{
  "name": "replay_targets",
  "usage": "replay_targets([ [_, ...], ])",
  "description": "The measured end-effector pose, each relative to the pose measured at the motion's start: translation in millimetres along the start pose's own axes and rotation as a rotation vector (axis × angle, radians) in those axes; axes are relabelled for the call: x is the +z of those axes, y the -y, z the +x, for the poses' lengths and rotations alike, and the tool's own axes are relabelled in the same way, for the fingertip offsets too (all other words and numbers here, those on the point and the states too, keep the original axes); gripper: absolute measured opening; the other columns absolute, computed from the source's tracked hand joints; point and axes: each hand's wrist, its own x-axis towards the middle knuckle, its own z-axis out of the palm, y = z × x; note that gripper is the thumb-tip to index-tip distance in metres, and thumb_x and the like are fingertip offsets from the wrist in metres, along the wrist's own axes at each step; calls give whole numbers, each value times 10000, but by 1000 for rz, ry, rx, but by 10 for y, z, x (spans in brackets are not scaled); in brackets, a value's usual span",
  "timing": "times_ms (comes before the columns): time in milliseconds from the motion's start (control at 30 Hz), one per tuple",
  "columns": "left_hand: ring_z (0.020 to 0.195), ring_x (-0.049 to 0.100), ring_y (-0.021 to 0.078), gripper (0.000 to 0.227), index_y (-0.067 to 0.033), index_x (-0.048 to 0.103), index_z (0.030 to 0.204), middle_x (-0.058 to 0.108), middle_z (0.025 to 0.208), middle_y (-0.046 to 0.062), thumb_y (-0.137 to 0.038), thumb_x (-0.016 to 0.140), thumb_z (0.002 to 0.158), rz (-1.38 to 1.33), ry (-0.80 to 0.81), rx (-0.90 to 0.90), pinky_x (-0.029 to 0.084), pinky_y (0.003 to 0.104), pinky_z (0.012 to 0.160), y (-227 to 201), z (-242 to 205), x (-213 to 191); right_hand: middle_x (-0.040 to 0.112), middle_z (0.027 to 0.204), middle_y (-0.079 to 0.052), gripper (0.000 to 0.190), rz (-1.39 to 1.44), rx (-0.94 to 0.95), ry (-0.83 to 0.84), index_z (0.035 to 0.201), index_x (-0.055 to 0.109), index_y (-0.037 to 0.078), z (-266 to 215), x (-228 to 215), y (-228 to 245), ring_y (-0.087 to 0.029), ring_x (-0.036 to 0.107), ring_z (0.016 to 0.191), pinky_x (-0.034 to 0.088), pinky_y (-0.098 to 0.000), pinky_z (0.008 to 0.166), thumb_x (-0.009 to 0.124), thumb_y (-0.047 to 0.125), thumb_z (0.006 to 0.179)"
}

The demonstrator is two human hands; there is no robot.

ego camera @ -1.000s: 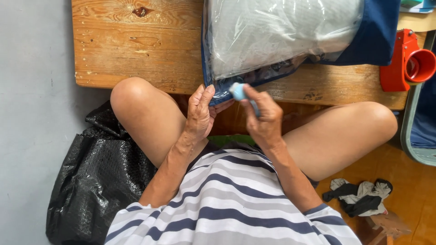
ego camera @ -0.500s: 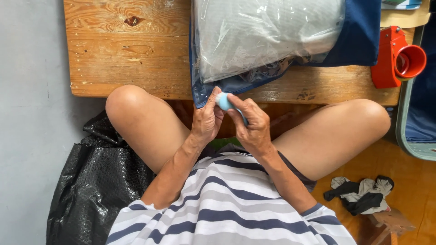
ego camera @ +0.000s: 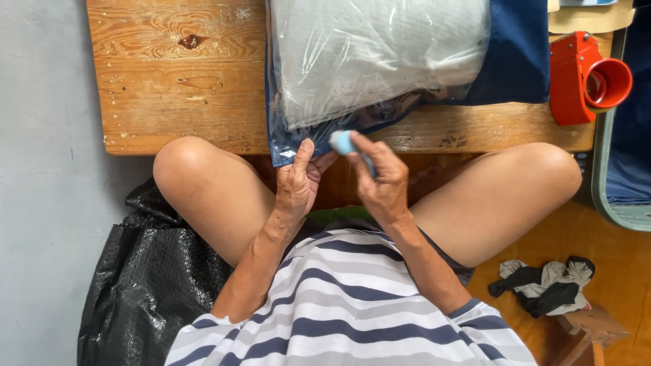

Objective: A person uses a small blue tool to rub or brush the seams and surfaces of a blue tote bag and a plastic-wrapped pillow.

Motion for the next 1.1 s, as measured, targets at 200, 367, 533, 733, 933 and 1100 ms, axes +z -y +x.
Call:
replay_targets([
  [200, 1092, 682, 412, 297, 86, 706, 1167, 725, 1123, 237, -145, 539, 1080, 21, -14, 16, 533, 570, 1029, -324, -100, 531, 697, 965, -190, 281, -35, 1, -91, 1306, 708, 47, 109, -182, -77, -318, 713, 873, 547, -407, 773, 662, 89, 1032],
  [367, 754, 766, 306, 284, 88, 718, 967, 756, 891, 244, -147, 584, 1053, 46, -166, 32, 663, 445, 745, 557, 141, -940, 645, 762, -54, 308, 203, -5, 163, 1246, 758, 122, -100, 103, 143, -215, 644, 658, 514, -314, 622, 741, 110, 939],
  [533, 815, 780, 292, 405, 63, 740, 903, 765, 869, 217, -269, 571, 1062, -97, -201, 30, 649, 450, 865, 262, 80, -95, 619, 749, -81, 313, 154, -56, 113, 1274, 740, 79, -23, -57, 84, -205, 581, 601, 474, -310, 572, 711, 92, 963],
  [733, 853, 779, 224, 271, 21, 757, 947, 781, 938, 147, -181, 607, 1049, -55, -62, -79, 635, 434, 900, 207, 156, 177, 649, 795, -103, 302, 2, -91, -3, 1293, 726, 75, 74, -68, -46, -252, 654, 668, 493, -333, 591, 711, 107, 993],
  [933, 1131, 670, 422, 334, 98, 703, 1136, 711, 1145, 267, -169, 505, 1097, 29, 45, -51, 482, 586, 1076, 209, 115, 41, 662, 897, -164, 285, -125, -67, -90, 1326, 701, 49, 146, -150, -122, -324, 688, 796, 529, -385, 691, 645, 130, 1058],
  [1100, 914, 766, 276, 292, 94, 722, 1071, 761, 1022, 206, -142, 550, 1070, 14, -17, 16, 624, 480, 938, 425, 204, -273, 685, 817, -84, 285, 66, 12, 50, 1261, 753, 126, 8, 28, -4, -240, 699, 740, 525, -322, 657, 719, 125, 979],
])
